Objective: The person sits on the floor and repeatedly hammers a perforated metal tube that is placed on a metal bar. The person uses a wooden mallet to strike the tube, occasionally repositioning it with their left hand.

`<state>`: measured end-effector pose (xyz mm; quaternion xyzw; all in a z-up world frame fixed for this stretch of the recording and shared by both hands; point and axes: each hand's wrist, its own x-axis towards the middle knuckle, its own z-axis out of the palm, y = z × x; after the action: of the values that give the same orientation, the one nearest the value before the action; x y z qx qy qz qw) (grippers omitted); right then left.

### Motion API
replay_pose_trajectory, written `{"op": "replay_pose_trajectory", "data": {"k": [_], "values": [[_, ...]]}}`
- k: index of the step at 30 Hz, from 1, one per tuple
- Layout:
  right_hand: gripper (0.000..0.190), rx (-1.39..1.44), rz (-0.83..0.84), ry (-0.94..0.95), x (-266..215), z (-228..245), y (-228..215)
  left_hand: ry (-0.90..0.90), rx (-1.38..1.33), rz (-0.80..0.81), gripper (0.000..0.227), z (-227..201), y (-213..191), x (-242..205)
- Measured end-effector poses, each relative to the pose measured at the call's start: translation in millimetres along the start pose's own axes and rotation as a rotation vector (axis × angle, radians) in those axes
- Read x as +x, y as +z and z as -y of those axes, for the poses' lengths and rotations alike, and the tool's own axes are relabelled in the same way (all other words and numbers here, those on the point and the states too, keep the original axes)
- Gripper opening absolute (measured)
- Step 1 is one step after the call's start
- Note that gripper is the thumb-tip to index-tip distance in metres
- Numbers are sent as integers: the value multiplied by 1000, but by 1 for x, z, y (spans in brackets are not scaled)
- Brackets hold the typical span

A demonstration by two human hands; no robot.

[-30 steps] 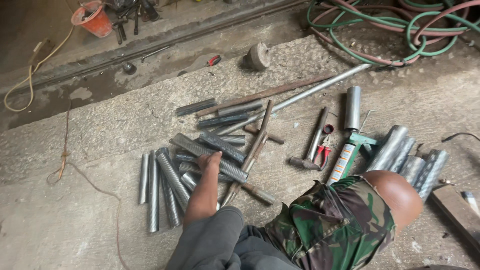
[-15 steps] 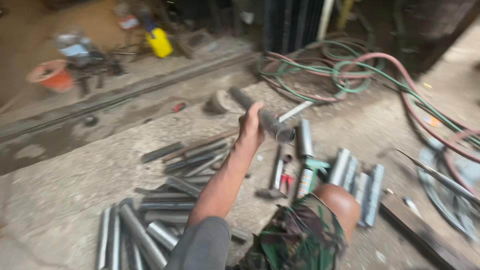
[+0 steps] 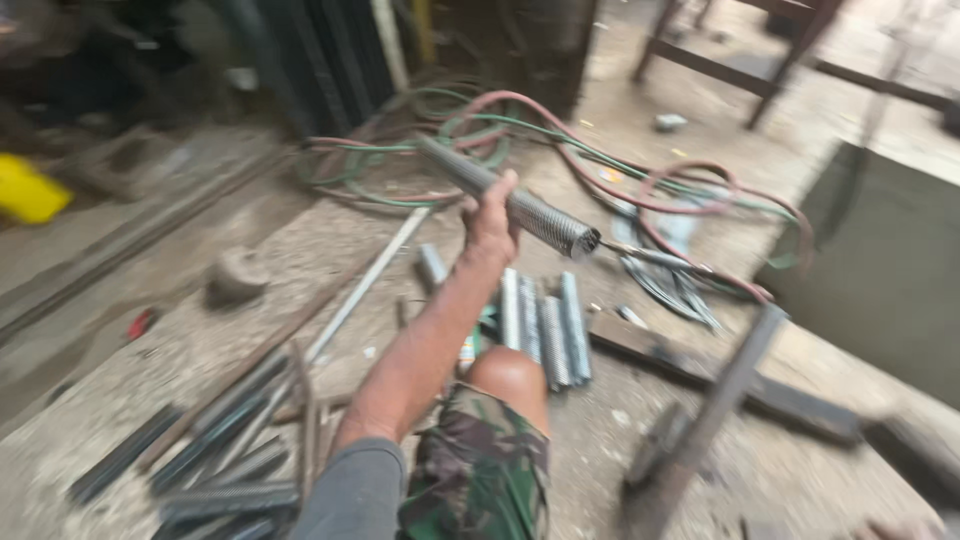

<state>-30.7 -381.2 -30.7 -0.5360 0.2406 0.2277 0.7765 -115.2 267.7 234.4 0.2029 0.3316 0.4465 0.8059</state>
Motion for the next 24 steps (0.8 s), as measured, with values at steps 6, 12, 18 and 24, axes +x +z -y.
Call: {"op": "replay_pose_trajectory", "data": {"k": [6, 12, 18, 24], "values": [[38, 215, -45, -328, -184, -9, 110, 130, 349, 96, 55, 131, 66, 21], [30, 266, -139, -328, -226, 5, 156, 353, 845, 237, 85, 279, 110, -17], [29, 321, -116, -286, -228, 4, 157, 336, 876, 464, 61, 372, 135, -71], [31, 357, -45, -273, -225, 1, 153, 235, 1207, 667, 54, 412, 156, -72]]}}
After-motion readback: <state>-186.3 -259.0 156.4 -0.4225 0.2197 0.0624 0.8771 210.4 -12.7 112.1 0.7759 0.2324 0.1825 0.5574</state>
